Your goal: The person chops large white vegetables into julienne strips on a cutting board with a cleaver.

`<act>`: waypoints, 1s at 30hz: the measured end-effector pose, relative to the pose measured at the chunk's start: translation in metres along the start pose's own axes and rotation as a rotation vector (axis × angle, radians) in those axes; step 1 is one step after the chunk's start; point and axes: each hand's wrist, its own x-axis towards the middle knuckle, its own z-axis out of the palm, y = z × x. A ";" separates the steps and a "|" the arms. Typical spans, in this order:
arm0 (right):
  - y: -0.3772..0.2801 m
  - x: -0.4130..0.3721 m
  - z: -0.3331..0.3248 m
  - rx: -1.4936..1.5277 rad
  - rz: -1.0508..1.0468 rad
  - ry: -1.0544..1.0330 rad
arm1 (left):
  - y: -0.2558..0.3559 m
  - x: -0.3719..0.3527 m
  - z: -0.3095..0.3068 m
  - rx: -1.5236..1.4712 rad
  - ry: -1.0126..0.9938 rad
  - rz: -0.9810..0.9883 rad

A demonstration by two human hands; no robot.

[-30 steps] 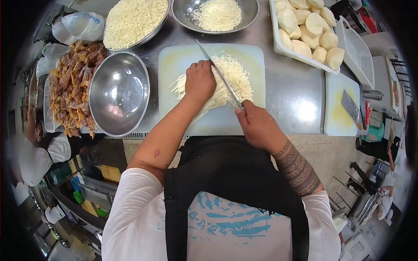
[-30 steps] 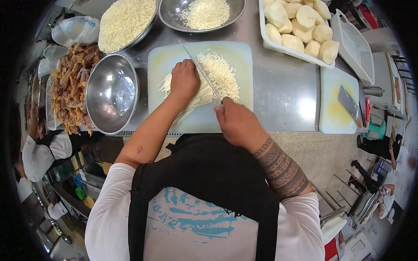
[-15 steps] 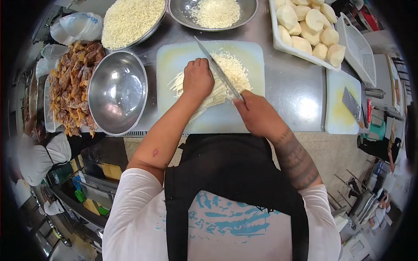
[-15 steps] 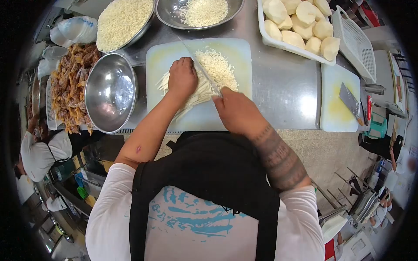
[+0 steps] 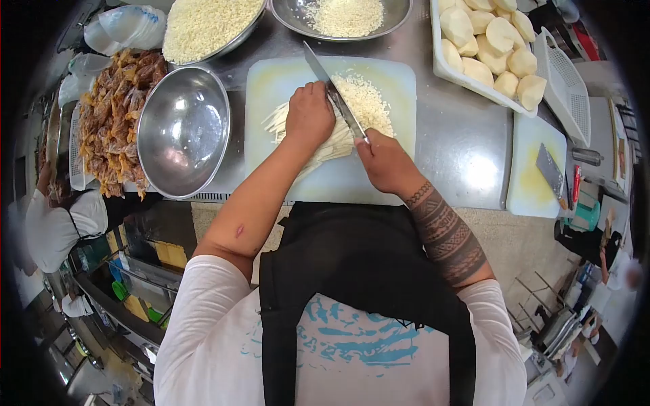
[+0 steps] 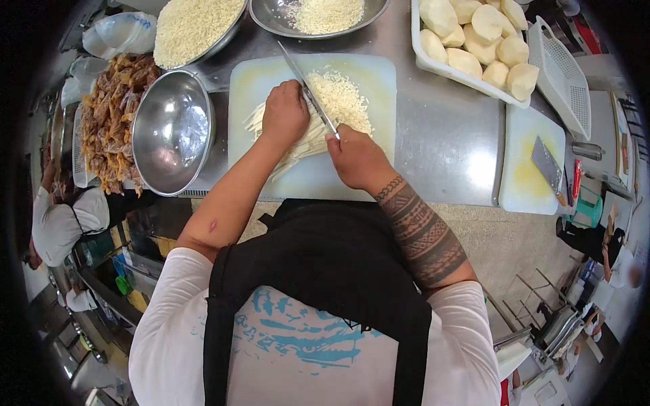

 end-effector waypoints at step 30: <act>0.007 -0.029 0.001 0.160 -0.080 0.002 | 0.008 -0.042 -0.008 0.137 0.197 0.046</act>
